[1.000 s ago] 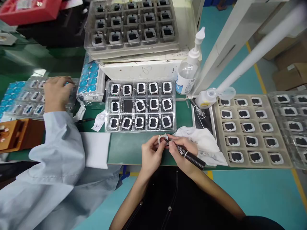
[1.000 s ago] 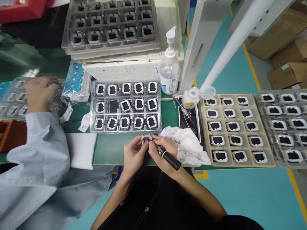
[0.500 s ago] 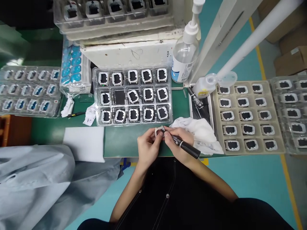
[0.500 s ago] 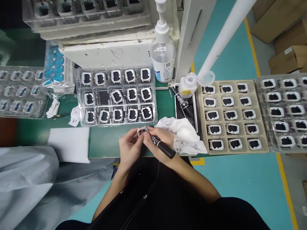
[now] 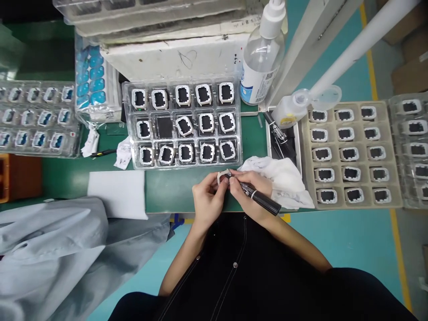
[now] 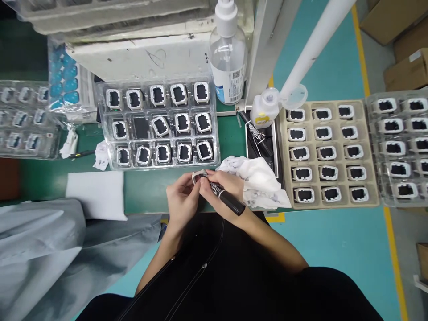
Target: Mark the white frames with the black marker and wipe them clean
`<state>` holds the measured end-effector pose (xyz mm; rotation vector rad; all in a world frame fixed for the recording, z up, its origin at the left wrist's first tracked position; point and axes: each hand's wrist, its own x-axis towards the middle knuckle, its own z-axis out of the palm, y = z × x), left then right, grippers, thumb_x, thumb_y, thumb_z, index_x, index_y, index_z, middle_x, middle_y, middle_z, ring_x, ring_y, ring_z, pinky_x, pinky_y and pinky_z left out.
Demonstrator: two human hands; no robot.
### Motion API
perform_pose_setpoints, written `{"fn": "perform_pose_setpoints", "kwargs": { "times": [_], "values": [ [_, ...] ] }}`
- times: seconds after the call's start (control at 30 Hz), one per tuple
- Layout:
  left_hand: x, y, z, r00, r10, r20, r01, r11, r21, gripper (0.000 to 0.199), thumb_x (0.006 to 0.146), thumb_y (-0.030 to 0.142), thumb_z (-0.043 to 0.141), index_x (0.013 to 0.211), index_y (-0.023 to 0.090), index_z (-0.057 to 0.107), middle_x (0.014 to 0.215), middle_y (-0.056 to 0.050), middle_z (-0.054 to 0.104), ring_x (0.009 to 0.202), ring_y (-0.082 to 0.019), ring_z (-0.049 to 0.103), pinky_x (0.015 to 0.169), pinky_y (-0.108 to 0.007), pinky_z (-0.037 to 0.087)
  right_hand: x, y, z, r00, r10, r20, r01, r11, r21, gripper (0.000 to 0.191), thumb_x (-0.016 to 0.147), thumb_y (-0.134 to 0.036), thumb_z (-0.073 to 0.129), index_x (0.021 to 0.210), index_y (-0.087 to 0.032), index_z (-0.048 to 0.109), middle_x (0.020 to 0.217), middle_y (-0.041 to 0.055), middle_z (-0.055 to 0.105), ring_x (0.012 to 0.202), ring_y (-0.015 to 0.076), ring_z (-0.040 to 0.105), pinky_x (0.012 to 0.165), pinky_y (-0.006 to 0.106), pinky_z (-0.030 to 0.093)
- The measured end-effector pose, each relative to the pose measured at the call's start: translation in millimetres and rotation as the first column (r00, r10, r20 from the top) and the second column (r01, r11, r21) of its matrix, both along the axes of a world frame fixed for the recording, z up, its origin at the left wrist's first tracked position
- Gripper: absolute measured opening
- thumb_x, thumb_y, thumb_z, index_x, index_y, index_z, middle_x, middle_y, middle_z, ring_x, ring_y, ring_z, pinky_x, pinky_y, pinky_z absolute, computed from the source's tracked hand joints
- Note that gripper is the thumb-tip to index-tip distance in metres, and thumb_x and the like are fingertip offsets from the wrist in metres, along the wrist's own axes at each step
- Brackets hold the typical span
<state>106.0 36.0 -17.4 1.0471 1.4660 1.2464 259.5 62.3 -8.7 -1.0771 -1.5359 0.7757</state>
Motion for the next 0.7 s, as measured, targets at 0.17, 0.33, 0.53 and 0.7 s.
{"fn": "perform_pose_setpoints", "kwargs": {
  "times": [0.17,0.33,0.53,0.7],
  "values": [
    [0.0,-0.9,-1.6,1.000,-0.011,-0.006,0.011,1.000,0.008,0.025,0.108,0.043,0.083,0.113,0.018,0.088,0.097,-0.007,0.089,0.085,-0.021,0.085,0.081,-0.028,0.068,0.0,-0.1,-0.1,1.000,-0.011,0.026,0.010,1.000,0.017,0.011,0.108,-0.022,0.080,0.102,-0.030,0.076,0.100,0.0009,0.092,0.106,0.0263,0.094,0.087,0.036,0.078],
    [-1.6,-4.1,-3.0,0.995,-0.025,-0.096,0.026,1.000,0.007,0.024,0.110,0.040,0.079,0.117,0.019,0.088,0.094,-0.005,0.087,0.081,-0.019,0.081,0.077,-0.026,0.063,0.3,-1.1,-0.5,0.997,0.001,0.071,-0.004,0.999,0.048,0.010,0.108,-0.020,0.078,0.104,-0.029,0.076,0.105,0.0020,0.092,0.109,0.0249,0.093,0.094,0.035,0.079],
    [-1.0,-4.2,-0.7,0.991,-0.016,-0.133,0.017,1.000,0.009,0.024,0.109,0.039,0.079,0.115,0.019,0.089,0.088,-0.003,0.085,0.075,-0.017,0.076,0.071,-0.025,0.059,-1.6,-1.7,-3.5,0.994,-0.006,0.110,-0.010,0.990,0.143,0.015,0.106,-0.013,0.077,0.106,-0.028,0.076,0.101,0.0006,0.091,0.108,0.0241,0.093,0.101,0.035,0.078],
    [1.2,-3.0,0.6,0.996,0.011,-0.085,-0.013,1.000,-0.027,0.027,0.106,0.044,0.082,0.111,0.019,0.089,0.090,-0.005,0.086,0.079,-0.020,0.079,0.075,-0.027,0.062,-3.0,-0.4,-3.1,0.992,-0.024,0.121,0.007,0.990,0.142,0.014,0.107,-0.016,0.075,0.105,-0.030,0.076,0.098,0.0003,0.090,0.097,0.0250,0.093,0.096,0.038,0.080]
  ]
}}
